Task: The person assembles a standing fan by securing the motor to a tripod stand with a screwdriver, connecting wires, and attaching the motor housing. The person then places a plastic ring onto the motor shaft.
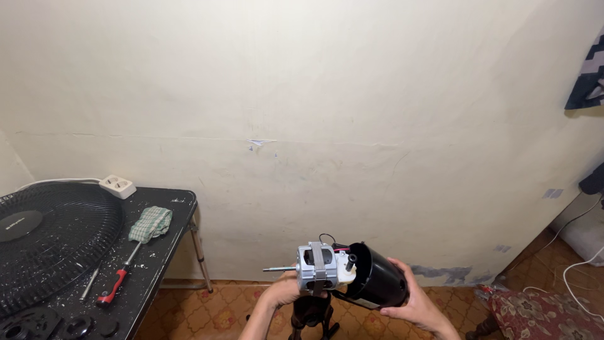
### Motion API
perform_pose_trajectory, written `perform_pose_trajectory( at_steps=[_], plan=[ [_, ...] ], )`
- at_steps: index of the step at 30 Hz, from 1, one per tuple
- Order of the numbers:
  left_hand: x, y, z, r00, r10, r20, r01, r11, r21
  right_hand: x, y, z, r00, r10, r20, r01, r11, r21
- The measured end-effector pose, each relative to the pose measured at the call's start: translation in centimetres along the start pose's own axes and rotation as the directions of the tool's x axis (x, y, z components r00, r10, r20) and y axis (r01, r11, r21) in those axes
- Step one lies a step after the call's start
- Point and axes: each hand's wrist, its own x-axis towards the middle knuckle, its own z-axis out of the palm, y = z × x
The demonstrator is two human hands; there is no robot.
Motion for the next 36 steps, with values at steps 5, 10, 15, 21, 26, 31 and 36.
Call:
perform_pose_trajectory(
  at_steps=[5, 10, 15, 21, 26, 31, 36],
  plan=[
    [0.5, -1.3, 0.4, 1.0, -0.011, -0.015, 0.01, 0.994, -0.109, 0.5, -1.1, -0.2, 0.999, -0.011, 0.051, 0.009, 0.999, 0.039],
    [1.1, -2.2, 0.7, 1.0, -0.002, -0.005, 0.001, 0.988, -0.152, 1.9, -3.2, 0.9, 0.993, -0.041, 0.111, 0.034, 0.997, 0.069],
    [0.8, -2.1, -0.3, 0.998, 0.017, 0.06, -0.018, 1.0, 0.022, 1.8, -5.7, 0.7, 0.988, -0.069, 0.136, 0.052, 0.991, 0.12],
    [-1.9, -1.6, -1.0, 0.982, 0.181, -0.061, -0.184, 0.981, -0.061, 2.1, -7.4, 0.2, 0.987, -0.055, 0.151, 0.072, 0.991, -0.112],
    [-4.9, -1.5, -0.6, 0.961, 0.205, -0.184, -0.237, 0.956, -0.175, 1.8, -8.3, 0.3, 0.982, -0.076, 0.173, 0.109, 0.976, -0.187],
    [-4.5, -1.4, 0.5, 0.95, 0.216, -0.227, -0.271, 0.93, -0.247, 1.3, -10.0, -0.1, 0.981, -0.099, 0.168, 0.151, 0.929, -0.338],
    [-3.3, -1.3, 1.0, 0.957, 0.194, -0.215, -0.228, 0.963, -0.146, 1.6, -12.1, -0.7, 0.963, -0.135, 0.232, 0.221, 0.89, -0.399]
  ],
)
